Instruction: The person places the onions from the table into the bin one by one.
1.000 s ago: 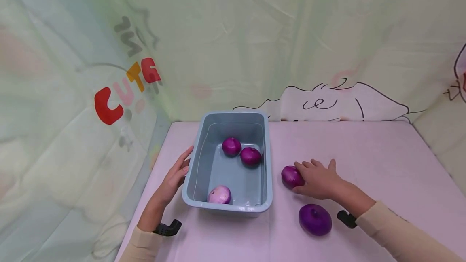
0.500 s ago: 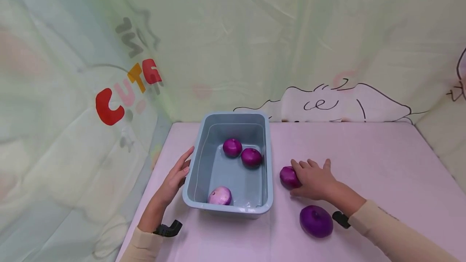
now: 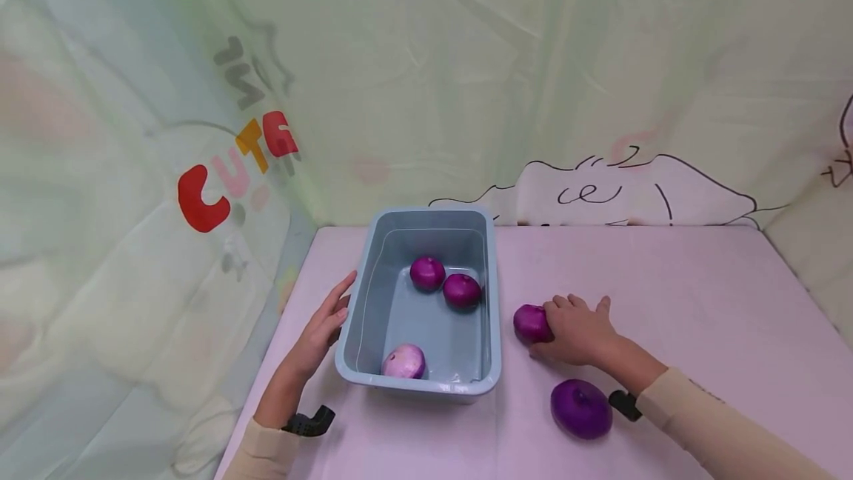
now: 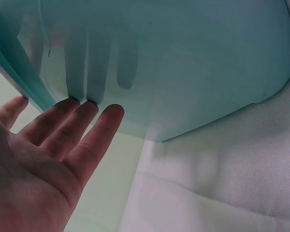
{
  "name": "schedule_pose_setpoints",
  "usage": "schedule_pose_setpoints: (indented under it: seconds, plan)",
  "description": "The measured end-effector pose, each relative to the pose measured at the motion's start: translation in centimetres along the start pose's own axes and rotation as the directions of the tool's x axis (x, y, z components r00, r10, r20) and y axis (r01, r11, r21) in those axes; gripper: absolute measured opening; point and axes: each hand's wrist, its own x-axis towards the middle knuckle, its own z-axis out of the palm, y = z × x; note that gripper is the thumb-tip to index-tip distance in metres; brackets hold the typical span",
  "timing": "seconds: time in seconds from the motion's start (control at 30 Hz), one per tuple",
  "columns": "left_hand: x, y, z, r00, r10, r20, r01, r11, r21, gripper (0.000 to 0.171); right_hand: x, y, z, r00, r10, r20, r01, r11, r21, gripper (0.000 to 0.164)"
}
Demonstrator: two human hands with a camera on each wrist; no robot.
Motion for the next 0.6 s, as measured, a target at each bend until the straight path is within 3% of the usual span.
schedule_pose_setpoints:
  seconds: [0.37,0.5,0.6]
  plan:
    - [-0.1,0.0,0.0,1.0,0.007,0.0,-0.007,1.0,-0.003,0.059,0.1,0.2,0.2,0.996,0.085,0.015,-0.086,0.995,0.054,0.095]
    - [-0.1,0.0,0.0,1.0,0.006,0.0,-0.006,1.0,0.0,0.058,0.3,0.6,0.3,0.994,0.102,0.038,-0.106,0.987,0.122,0.09]
    - [-0.1,-0.1,0.0,1.0,0.009,0.001,-0.009,1.0,0.0,0.058,0.5,1.0,0.0,0.991,0.105,0.08,-0.12,0.971,0.209,0.076]
